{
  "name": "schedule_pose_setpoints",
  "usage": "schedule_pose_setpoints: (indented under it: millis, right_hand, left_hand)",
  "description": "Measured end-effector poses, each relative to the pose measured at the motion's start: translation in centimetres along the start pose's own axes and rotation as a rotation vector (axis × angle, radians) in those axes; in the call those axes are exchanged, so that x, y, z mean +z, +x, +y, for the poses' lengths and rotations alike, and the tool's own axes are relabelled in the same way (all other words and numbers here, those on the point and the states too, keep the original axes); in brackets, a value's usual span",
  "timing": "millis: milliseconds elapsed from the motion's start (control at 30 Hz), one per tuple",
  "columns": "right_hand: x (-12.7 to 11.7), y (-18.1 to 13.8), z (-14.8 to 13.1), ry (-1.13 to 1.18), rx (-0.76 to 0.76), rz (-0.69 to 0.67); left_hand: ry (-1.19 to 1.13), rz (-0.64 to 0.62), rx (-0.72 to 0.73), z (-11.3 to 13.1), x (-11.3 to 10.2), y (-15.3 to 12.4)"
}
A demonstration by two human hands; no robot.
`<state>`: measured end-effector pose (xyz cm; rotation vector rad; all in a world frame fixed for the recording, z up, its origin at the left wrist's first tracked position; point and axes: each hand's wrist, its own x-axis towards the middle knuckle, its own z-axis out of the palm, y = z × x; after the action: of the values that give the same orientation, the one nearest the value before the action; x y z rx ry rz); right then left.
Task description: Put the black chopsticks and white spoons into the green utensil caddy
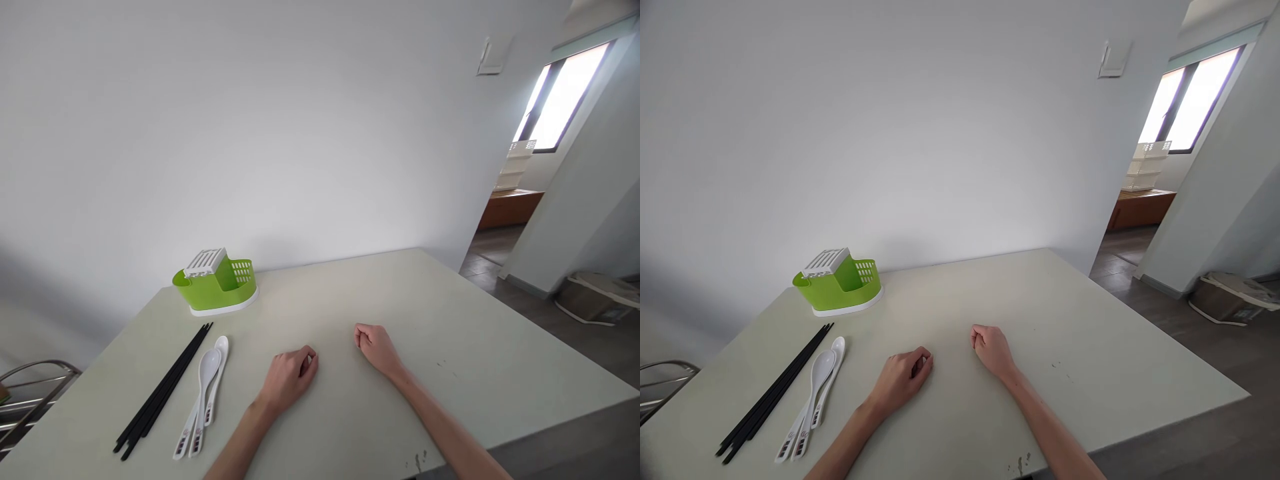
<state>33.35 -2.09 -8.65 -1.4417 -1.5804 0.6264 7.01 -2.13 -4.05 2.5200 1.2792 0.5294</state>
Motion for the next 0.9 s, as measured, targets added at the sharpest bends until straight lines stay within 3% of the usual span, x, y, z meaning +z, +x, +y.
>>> schedule_pose_setpoints:
  millis: [533, 633, 767, 900]
  right_hand:
    - [0.2, 0.1, 0.3, -0.007, -0.015, 0.01]
    - [0.2, 0.0, 0.1, -0.008, -0.017, 0.012]
    - [0.1, -0.1, 0.0, -0.008, -0.017, 0.002]
    - [0.1, -0.2, -0.2, -0.007, -0.017, -0.006]
  left_hand:
    - [-0.029, -0.017, -0.025, 0.2, -0.6, -0.1]
    - [-0.09, 0.012, -0.071, 0.0, -2.0, -0.8]
    - [-0.147, 0.184, -0.129, -1.2, -5.2, -2.7]
    - [-0.036, 0.345, -0.148, -3.8, -8.5, -4.9]
